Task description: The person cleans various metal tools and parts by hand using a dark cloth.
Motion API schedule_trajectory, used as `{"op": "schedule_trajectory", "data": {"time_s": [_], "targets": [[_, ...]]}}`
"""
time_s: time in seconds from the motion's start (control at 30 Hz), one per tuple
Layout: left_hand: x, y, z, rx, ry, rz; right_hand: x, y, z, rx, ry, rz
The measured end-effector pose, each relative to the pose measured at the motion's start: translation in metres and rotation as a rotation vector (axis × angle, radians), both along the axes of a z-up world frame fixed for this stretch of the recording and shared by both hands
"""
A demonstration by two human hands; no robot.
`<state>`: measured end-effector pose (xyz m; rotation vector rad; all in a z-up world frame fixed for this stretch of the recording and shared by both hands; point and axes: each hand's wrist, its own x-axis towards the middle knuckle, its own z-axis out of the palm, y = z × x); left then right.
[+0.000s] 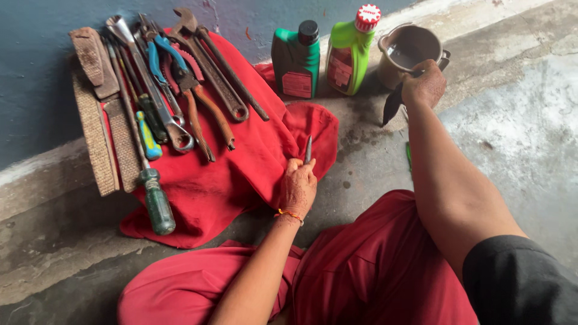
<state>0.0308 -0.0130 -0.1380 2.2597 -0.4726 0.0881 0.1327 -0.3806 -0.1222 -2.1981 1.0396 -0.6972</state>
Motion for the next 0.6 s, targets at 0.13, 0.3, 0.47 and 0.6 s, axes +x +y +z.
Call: {"op": "schedule_trajectory", "data": {"time_s": [0.13,0.3,0.47,0.6], "targets": [[0.000,0.003,-0.007,-0.007,-0.044,-0.019,-0.022,-0.001,0.006,-0.041,0.017,0.015],[0.001,0.012,-0.015,0.149,-0.024,0.022,-0.072,-0.011,0.015,-0.071,0.060,0.214],[-0.002,0.011,-0.009,0.229,0.037,0.059,-0.113,0.000,0.033,0.023,0.104,0.480],[-0.005,0.010,-0.006,0.239,-0.002,0.071,-0.136,0.026,0.057,0.123,0.248,0.564]]}}
